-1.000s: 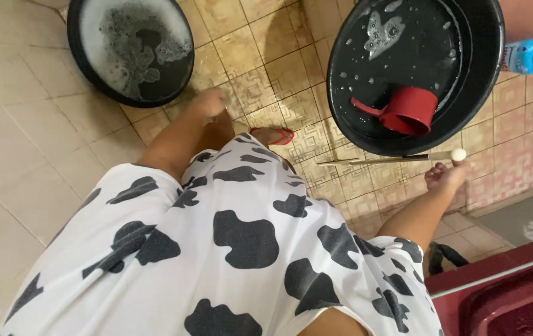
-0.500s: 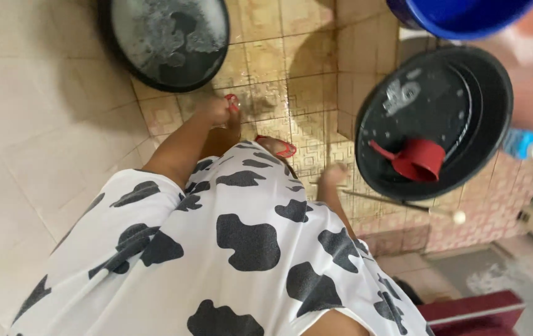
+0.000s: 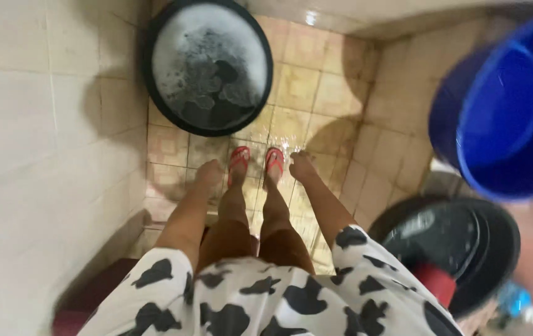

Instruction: Cleaning the bathroom floor using water from a dipper and a floor squeegee.

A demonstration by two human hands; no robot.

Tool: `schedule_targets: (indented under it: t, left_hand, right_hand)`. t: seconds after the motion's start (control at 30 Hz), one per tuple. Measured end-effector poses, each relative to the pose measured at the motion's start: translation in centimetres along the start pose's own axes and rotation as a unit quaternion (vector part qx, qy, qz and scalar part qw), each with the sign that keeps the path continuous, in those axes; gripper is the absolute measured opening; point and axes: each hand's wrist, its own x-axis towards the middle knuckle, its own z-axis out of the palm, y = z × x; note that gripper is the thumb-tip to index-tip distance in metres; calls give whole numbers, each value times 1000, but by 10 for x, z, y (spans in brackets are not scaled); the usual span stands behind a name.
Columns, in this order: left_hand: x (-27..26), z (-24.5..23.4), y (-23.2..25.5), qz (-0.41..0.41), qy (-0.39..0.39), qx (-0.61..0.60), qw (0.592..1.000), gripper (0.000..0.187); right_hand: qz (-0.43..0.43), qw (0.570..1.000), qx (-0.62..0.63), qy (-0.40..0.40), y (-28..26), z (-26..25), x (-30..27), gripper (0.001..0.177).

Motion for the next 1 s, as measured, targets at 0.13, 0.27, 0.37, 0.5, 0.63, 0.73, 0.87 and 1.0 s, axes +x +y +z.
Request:
schedule_targets:
  t: [0.13, 0.27, 0.37, 0.5, 0.63, 0.73, 0.87, 1.0]
  left_hand:
    - [12, 19, 13, -32, -2, -73, 997, 42]
    - [75, 69, -1, -96, -5, -67, 993, 46]
    - [135, 98, -3, -124, 8, -50, 991, 46]
    - [201, 128, 0, -121, 58, -55, 989, 54]
    - [250, 127, 0, -113, 83, 80, 987, 72]
    - [290, 183, -27, -123, 78, 163, 976, 68]
    - [328, 211, -38, -88, 122, 228, 962, 50]
    - [346, 184, -33, -38, 108, 251, 961, 46]
  right_hand:
    - [-4, 992, -97, -78, -8, 23, 77, 49]
    - [-95, 992, -81, 0, -27, 74, 156, 43]
    - [-103, 968, -197, -114, -71, 94, 195, 46]
    - [-52, 963, -168, -204, -103, 113, 211, 75]
    - [-191, 882, -380, -204, -57, 217, 260, 69]
    - [-206, 876, -376, -221, -46, 249, 269, 61]
    - [-183, 872, -395, -224, -36, 274, 289, 54]
    - [-260, 830, -460, -179, -7, 304, 309, 40]
